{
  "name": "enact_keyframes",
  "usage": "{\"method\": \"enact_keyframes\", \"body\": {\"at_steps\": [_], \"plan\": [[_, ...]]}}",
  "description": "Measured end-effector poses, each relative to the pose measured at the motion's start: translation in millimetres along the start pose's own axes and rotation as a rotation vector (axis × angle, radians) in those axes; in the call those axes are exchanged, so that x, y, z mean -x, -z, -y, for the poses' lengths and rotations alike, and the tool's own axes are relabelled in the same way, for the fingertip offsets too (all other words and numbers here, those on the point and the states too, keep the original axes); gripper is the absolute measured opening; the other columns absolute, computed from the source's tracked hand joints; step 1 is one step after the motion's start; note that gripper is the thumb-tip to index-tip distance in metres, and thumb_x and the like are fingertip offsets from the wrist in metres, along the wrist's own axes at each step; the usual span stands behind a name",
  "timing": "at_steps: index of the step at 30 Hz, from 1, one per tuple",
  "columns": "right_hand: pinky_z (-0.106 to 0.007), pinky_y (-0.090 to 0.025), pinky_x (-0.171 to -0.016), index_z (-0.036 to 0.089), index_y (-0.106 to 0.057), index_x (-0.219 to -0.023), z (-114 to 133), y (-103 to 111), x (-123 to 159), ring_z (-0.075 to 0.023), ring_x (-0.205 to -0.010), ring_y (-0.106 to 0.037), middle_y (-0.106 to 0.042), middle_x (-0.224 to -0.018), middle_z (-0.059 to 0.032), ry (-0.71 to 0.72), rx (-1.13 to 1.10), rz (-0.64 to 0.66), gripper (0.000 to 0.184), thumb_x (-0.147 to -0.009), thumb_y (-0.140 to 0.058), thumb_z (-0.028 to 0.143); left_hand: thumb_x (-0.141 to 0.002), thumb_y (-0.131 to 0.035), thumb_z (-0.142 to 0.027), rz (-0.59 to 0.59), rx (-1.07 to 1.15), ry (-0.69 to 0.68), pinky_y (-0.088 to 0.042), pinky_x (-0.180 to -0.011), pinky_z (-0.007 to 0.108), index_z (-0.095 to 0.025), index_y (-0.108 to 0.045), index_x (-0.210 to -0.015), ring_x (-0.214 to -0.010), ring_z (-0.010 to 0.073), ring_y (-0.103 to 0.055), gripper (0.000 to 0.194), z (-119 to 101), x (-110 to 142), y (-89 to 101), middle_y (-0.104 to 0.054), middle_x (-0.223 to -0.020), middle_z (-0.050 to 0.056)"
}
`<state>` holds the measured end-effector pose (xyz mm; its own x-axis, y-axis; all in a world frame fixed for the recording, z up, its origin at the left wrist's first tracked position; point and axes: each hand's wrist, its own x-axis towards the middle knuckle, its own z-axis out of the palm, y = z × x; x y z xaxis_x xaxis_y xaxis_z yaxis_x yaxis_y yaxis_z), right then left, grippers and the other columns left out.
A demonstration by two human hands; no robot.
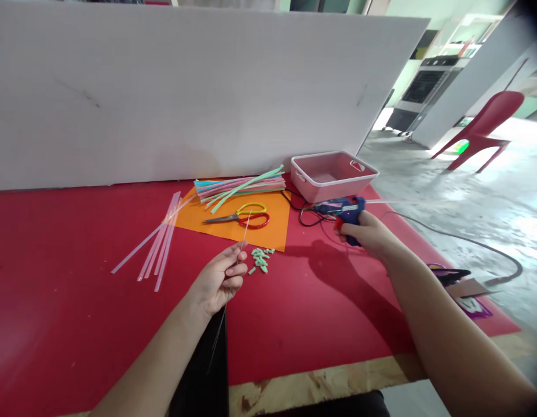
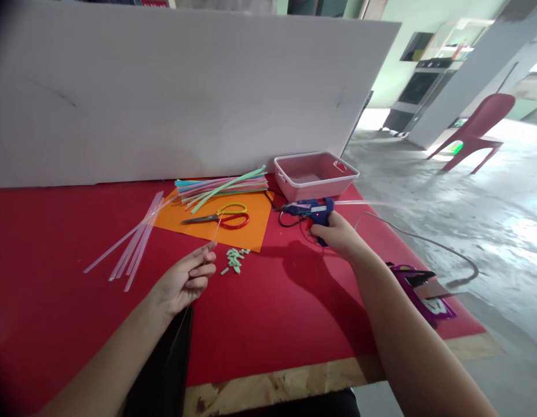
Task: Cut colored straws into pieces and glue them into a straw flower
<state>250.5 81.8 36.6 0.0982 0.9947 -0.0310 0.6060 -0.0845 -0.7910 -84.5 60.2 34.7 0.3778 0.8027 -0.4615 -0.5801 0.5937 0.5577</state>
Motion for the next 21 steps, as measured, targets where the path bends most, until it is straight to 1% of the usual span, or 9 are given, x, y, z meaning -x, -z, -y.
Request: {"method": "enact_keyframes", "body": {"at_steps": [3,5,7,10,12,14,16,18,21], "plan": [[-0.031,-0.044,-0.056,0.018,-0.053,-0.073,4.3,-1.4,15.1,-0.0144,-0.056,-0.052,-0.056,-0.065,-0.0029,0.019,-0.3,-0.007,0.016,-0.066,-0.055,0.033,-0.093,-0.043,-0.006,-0.003,-0.051,-0.006,-0.024,-0.03,0.008,-0.01,-0.06,-0.1,-0.041,-0.0007,-0.036,0.019,6.1,1.0,-1.7,-0.051,-0.074,-0.001],[-0.031,-0.045,-0.057,0.018,-0.057,-0.071,7.9,-9.5,23.7,-0.0139,-0.056,-0.052,-0.057,-0.063,-0.0023,0.025,-0.425,0.004,0.018,-0.065,-0.061,0.034,-0.09,-0.049,-0.005,-0.005,-0.097,-0.009,-0.026,-0.031,0.008,-0.01,-0.061,-0.1,-0.042,-0.0004,-0.037,0.016,11.8,2.8,-3.8,-0.053,-0.074,-0.001],[-0.031,-0.046,-0.059,0.017,-0.062,-0.074,9.8,-20.3,29.8,-0.0142,-0.058,-0.055,-0.059,-0.064,-0.0017,0.022,-0.501,0.005,0.021,-0.062,-0.069,0.034,-0.087,-0.055,-0.006,-0.002,-0.171,-0.018,-0.029,-0.033,0.008,-0.012,-0.061,-0.099,-0.045,0.0005,-0.04,0.014,17.8,5.0,-6.0,-0.053,-0.075,-0.001],[-0.03,-0.048,-0.059,0.018,-0.067,-0.079,7.9,-34.0,35.5,-0.0163,-0.064,-0.059,-0.064,-0.069,-0.0022,0.018,-0.56,0.01,0.028,-0.059,-0.079,0.033,-0.085,-0.062,-0.013,0.029,-0.288,-0.007,-0.041,-0.038,0.012,-0.014,-0.061,-0.091,-0.052,0.0043,-0.048,0.007,25.1,7.7,-7.5,-0.055,-0.076,0.0],[-0.03,-0.047,-0.056,0.018,-0.067,-0.078,5.1,-39.1,38.7,-0.017,-0.062,-0.059,-0.064,-0.066,-0.0021,0.027,-0.566,0.036,0.026,-0.063,-0.08,0.034,-0.084,-0.064,-0.017,0.069,-0.324,0.014,-0.05,-0.045,0.017,-0.015,-0.06,-0.085,-0.058,0.0071,-0.052,0.005,28.6,8.2,-6.9,-0.056,-0.076,0.001],[-0.03,-0.046,-0.054,0.017,-0.067,-0.08,3.3,-41.7,42.3,-0.0169,-0.058,-0.059,-0.064,-0.062,-0.0019,0.054,-0.55,0.059,0.024,-0.069,-0.078,0.035,-0.083,-0.066,-0.019,0.1,-0.337,0.016,-0.055,-0.053,0.021,-0.015,-0.06,-0.082,-0.064,0.0087,-0.055,0.007,31.1,7.7,-5.5,-0.056,-0.077,0.001],[-0.031,-0.047,-0.055,0.017,-0.067,-0.082,4.0,-43.8,46.0,-0.0151,-0.053,-0.058,-0.064,-0.059,-0.0007,0.086,-0.539,0.048,0.022,-0.073,-0.077,0.034,-0.082,-0.067,-0.02,0.102,-0.343,0.009,-0.055,-0.056,0.021,-0.015,-0.06,-0.083,-0.065,0.0089,-0.055,0.008,32.9,6.7,-3.7,-0.055,-0.074,0.0],[-0.03,-0.044,-0.055,0.016,-0.066,-0.078,7.4,-46.7,49.0,-0.012,-0.048,-0.053,-0.06,-0.053,0.0015,0.105,-0.557,0.031,0.019,-0.075,-0.075,0.033,-0.082,-0.069,-0.022,0.086,-0.351,0.001,-0.053,-0.054,0.019,-0.015,-0.061,-0.083,-0.062,0.0081,-0.053,0.01,33.6,5.7,-2.0,-0.054,-0.07,-0.001],[-0.026,-0.037,-0.05,0.016,-0.065,-0.077,15.5,-52.4,51.1,-0.0083,-0.044,-0.045,-0.053,-0.048,0.0048,0.066,-0.676,0.047,0.019,-0.074,-0.076,0.031,-0.08,-0.071,-0.025,0.059,-0.375,-0.004,-0.049,-0.051,0.017,-0.014,-0.063,-0.082,-0.056,0.0064,-0.05,0.014,33.1,5.5,-0.4,-0.053,-0.066,-0.001]]}}
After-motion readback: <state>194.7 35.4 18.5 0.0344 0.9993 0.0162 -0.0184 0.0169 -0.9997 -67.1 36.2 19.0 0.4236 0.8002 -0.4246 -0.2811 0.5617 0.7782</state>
